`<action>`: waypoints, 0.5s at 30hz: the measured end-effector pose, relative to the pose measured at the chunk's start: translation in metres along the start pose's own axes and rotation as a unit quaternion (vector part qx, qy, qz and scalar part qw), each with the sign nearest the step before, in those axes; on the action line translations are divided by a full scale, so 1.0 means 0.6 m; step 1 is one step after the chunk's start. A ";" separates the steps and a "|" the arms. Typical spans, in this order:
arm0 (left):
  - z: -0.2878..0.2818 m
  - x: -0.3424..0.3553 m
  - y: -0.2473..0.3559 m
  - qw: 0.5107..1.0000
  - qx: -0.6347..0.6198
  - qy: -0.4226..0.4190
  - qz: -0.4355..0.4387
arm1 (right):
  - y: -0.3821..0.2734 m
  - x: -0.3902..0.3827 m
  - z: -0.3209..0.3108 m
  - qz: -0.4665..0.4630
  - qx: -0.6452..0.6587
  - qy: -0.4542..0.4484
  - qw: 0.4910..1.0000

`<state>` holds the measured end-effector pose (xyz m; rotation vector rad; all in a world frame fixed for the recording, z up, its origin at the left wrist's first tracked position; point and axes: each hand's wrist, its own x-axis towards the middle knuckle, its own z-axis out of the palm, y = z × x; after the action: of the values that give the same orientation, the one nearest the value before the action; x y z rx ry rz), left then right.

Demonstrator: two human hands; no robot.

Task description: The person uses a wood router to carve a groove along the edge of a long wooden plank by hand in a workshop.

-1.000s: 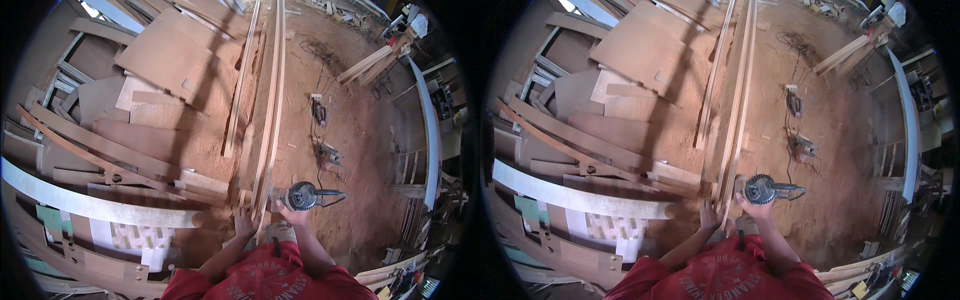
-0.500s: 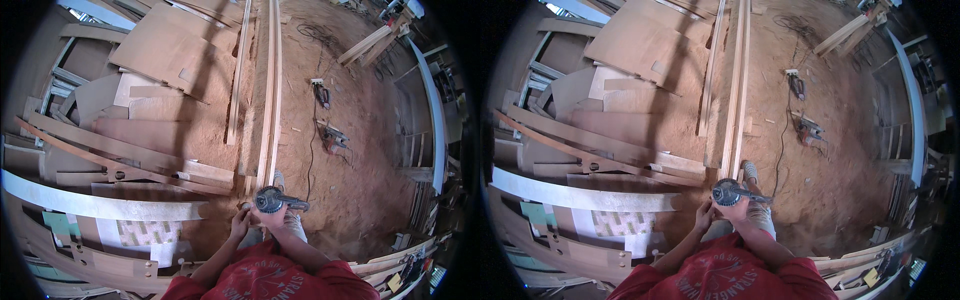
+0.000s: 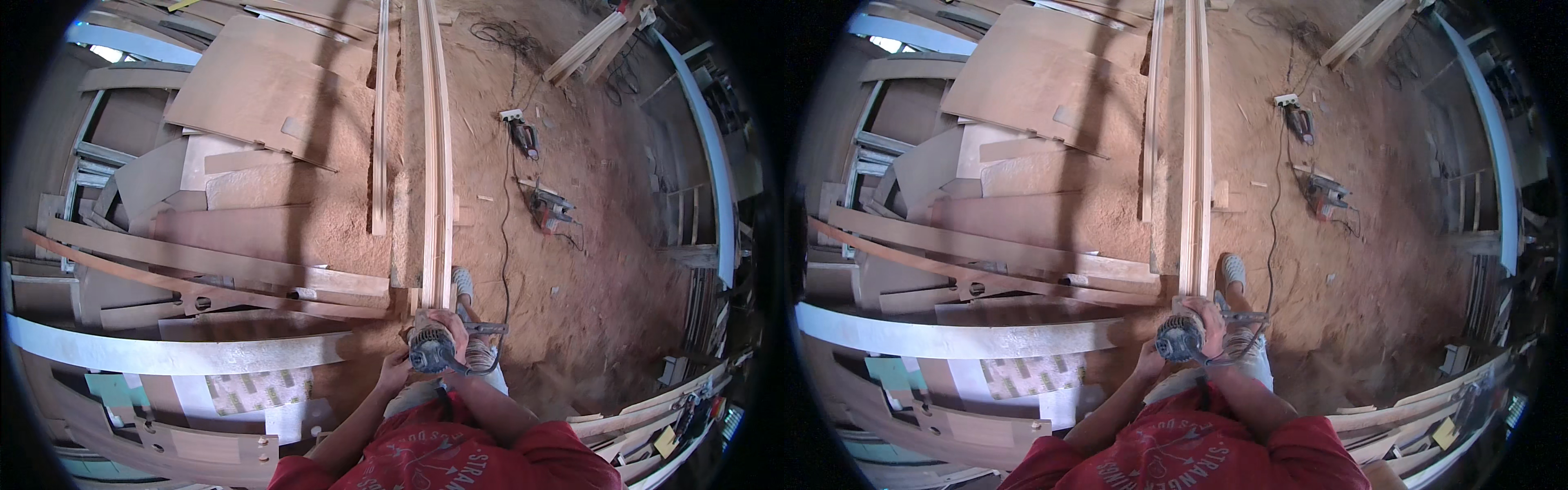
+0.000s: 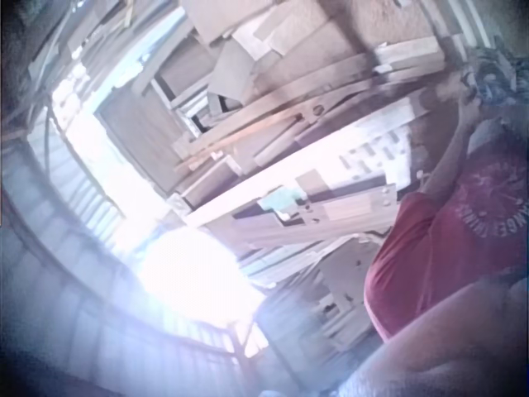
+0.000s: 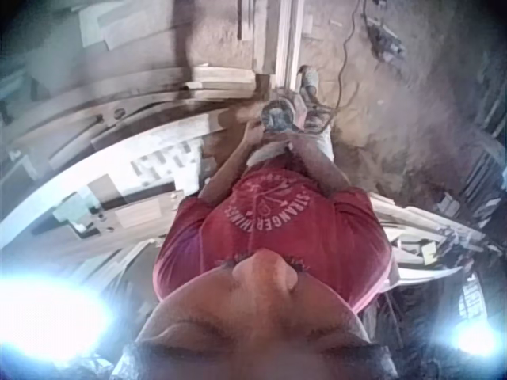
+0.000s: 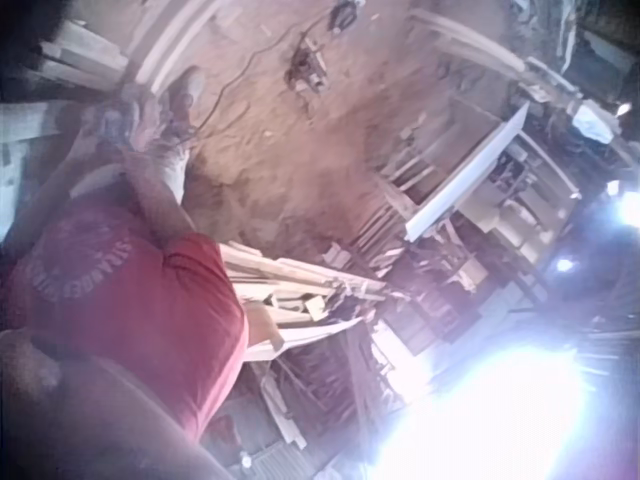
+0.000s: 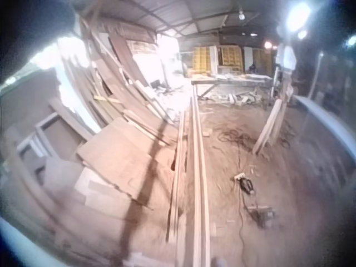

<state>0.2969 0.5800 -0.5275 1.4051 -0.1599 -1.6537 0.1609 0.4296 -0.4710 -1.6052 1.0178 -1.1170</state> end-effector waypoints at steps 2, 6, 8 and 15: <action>-0.002 0.001 -0.001 1.000 0.005 -0.021 0.011 | 0.011 0.001 -0.001 -0.006 0.025 -0.006 1.000; -0.005 0.005 -0.006 0.995 0.075 -0.031 0.063 | 0.047 0.009 0.003 -0.033 0.014 -0.008 0.999; -0.004 0.005 0.002 0.991 0.106 -0.038 0.077 | 0.059 0.022 0.004 -0.031 0.014 -0.011 0.999; 0.002 -0.003 0.025 0.991 0.136 -0.021 0.008 | 0.068 0.116 0.011 -0.078 0.011 -0.006 0.997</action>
<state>0.3042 0.5723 -0.5163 1.5652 -0.4331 -1.6952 0.1793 0.3546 -0.4965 -1.6940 0.8816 -1.2163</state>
